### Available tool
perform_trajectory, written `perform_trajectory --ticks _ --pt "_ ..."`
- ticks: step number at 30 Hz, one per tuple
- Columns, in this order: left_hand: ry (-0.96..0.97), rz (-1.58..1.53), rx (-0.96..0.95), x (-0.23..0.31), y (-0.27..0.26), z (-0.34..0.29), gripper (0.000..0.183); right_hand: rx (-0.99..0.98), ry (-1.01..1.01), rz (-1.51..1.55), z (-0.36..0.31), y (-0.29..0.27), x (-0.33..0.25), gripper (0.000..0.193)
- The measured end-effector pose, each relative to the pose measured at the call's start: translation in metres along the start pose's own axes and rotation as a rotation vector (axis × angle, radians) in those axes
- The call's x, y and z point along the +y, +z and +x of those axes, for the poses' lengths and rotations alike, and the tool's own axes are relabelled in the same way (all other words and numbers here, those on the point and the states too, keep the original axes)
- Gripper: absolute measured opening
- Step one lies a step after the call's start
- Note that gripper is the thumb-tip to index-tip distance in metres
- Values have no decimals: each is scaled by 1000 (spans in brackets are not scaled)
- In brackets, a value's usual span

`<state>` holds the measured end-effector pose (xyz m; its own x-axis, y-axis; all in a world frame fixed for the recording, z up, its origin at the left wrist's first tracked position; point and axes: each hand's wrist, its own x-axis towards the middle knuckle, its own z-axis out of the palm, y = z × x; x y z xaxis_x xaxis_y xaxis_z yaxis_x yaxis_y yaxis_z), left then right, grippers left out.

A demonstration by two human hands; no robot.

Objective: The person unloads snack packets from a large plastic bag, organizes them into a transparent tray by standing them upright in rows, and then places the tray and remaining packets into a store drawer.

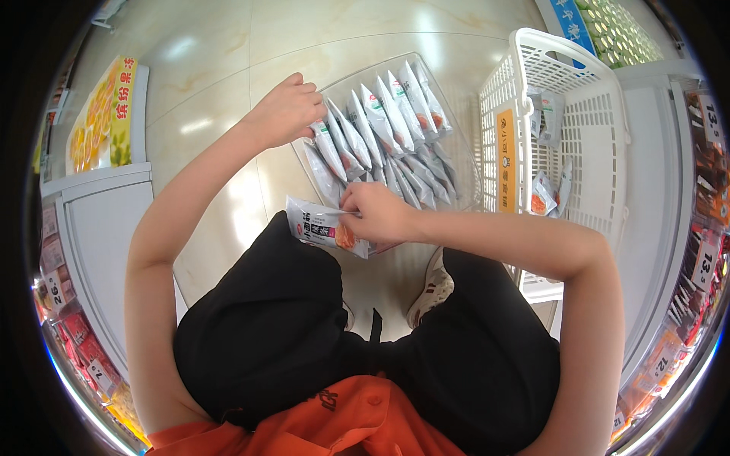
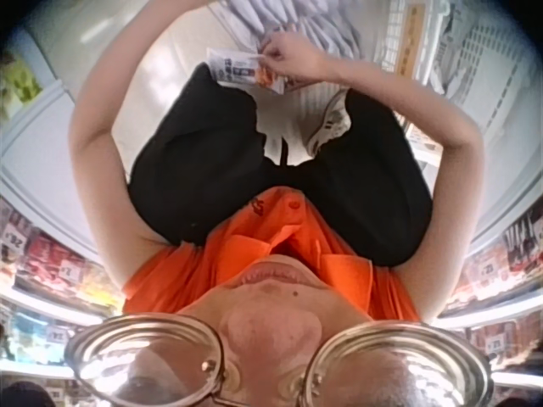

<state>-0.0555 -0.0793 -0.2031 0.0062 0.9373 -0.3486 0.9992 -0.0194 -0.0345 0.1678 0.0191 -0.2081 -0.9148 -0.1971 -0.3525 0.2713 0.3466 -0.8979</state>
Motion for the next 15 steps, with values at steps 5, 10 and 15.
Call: perform_trajectory --ticks 5,10,15 --pt "21 -175 85 0 -2 -9 28 -7 -25 84 -18 -3 -4 17" --pt "-82 -321 -57 -1 -9 -13 16 23 -108 120 -13 -4 8 18" --pt "-21 -156 -38 7 -10 -9 14 -126 -142 39 14 -5 36 21"
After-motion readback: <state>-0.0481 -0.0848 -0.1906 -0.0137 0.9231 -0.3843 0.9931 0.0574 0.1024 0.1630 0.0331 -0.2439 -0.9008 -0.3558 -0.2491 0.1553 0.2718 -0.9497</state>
